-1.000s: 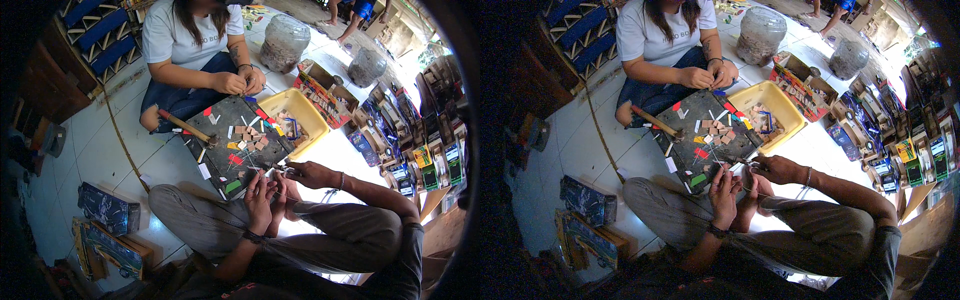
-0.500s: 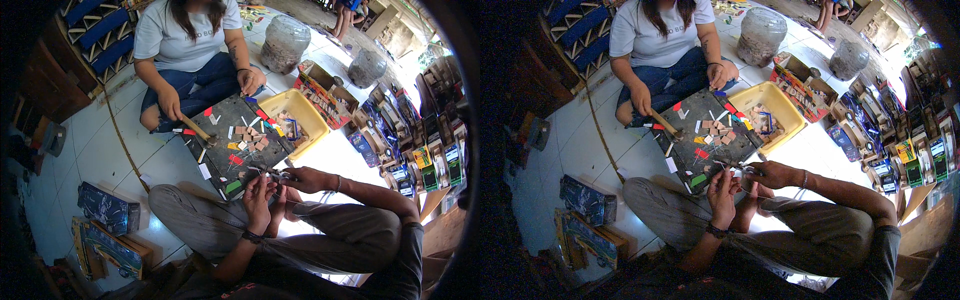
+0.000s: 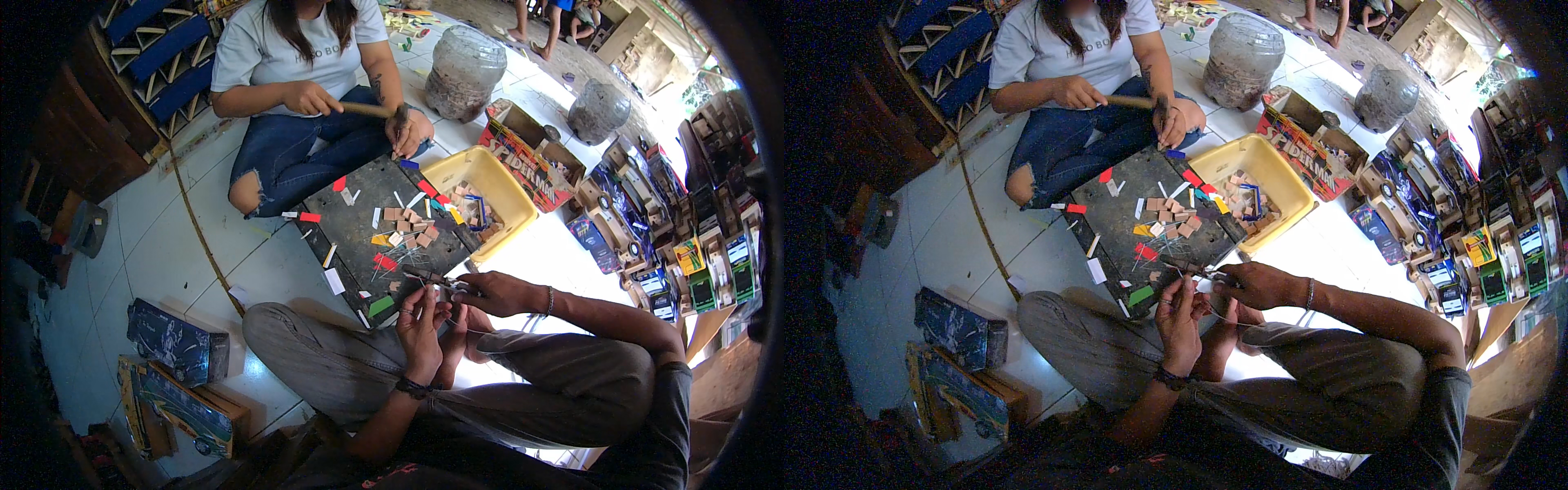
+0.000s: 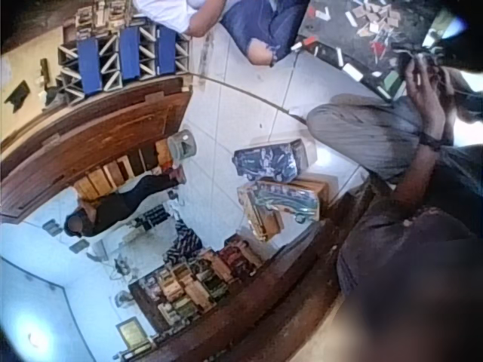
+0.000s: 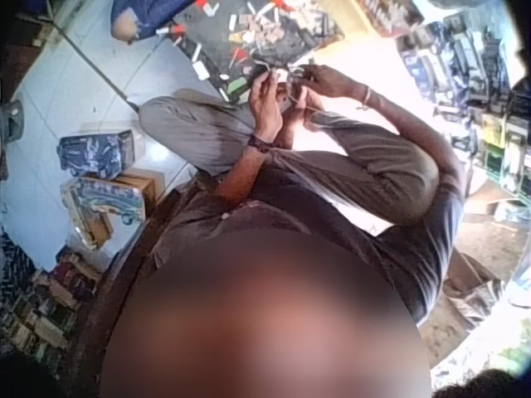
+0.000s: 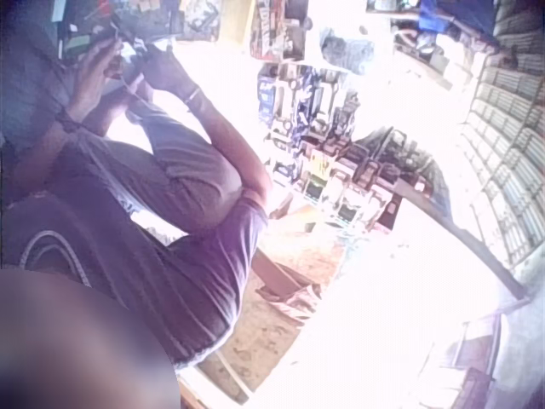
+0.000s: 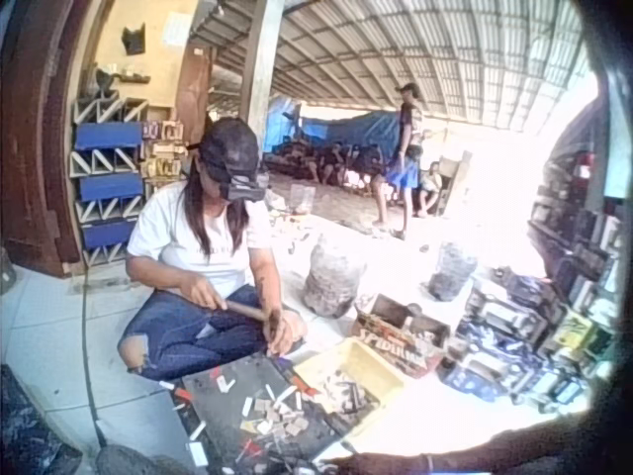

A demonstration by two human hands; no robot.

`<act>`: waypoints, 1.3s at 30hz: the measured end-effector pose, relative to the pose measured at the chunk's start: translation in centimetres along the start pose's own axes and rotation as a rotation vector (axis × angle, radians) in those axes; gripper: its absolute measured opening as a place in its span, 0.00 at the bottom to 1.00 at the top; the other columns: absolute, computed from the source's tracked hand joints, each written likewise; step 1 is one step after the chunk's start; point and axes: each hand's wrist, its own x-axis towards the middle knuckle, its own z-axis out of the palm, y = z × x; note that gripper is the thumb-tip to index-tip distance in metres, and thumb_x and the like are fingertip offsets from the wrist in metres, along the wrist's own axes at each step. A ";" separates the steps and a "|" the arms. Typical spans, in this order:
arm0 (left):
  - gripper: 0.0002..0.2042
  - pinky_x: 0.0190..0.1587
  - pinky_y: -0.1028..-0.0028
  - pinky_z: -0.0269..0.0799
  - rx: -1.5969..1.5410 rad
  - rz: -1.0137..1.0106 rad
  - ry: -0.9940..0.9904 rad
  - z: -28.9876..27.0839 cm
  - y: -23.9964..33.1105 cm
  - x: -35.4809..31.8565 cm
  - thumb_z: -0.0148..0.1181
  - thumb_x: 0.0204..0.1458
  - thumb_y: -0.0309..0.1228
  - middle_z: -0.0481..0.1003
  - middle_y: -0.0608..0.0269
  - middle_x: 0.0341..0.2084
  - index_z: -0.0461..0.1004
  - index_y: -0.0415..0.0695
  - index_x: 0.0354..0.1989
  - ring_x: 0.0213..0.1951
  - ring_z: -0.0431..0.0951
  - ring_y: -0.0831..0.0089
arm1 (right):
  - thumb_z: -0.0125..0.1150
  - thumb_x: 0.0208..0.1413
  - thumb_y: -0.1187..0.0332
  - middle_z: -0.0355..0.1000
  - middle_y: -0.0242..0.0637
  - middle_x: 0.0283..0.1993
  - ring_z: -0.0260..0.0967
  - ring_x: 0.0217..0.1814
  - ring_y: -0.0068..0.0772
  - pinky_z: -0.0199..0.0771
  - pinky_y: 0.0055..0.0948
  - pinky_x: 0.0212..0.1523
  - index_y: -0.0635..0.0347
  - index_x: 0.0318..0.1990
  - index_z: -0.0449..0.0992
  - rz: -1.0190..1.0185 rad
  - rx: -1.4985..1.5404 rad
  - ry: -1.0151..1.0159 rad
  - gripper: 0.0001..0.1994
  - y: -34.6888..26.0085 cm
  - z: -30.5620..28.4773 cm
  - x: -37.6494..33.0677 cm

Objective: The person sits on the floor and uses pliers to manipulate small wires and components on a work surface. They repeatedly cut, bend, and adjust the wires while a coworker hammers small wooden blocks nearby. The person occasionally pauses to reposition the components.

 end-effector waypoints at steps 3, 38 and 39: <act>0.10 0.32 0.79 0.75 -0.008 -0.009 -0.002 0.0 0.0 0.1 0.59 0.59 0.34 0.77 0.66 0.30 0.73 0.43 0.44 0.30 0.77 0.79 | 0.53 0.63 0.55 0.75 0.53 0.36 0.75 0.40 0.53 0.74 0.43 0.42 0.64 0.48 0.71 -0.001 -0.022 0.001 0.20 0.0 0.1 0.2; 0.12 0.32 0.78 0.75 -0.004 -0.002 0.007 -0.5 -0.4 0.2 0.58 0.59 0.34 0.77 0.64 0.40 0.74 0.46 0.49 0.32 0.77 0.78 | 0.52 0.63 0.55 0.75 0.55 0.33 0.75 0.35 0.54 0.75 0.44 0.38 0.68 0.43 0.69 -0.002 -0.046 -0.008 0.20 -0.4 0.2 0.9; 0.12 0.32 0.78 0.75 -0.010 0.001 0.003 -0.5 -0.4 0.2 0.58 0.59 0.34 0.77 0.63 0.41 0.74 0.46 0.50 0.32 0.77 0.78 | 0.52 0.63 0.55 0.75 0.55 0.33 0.75 0.36 0.54 0.75 0.44 0.38 0.68 0.43 0.69 -0.004 -0.050 -0.009 0.20 -0.5 0.2 0.9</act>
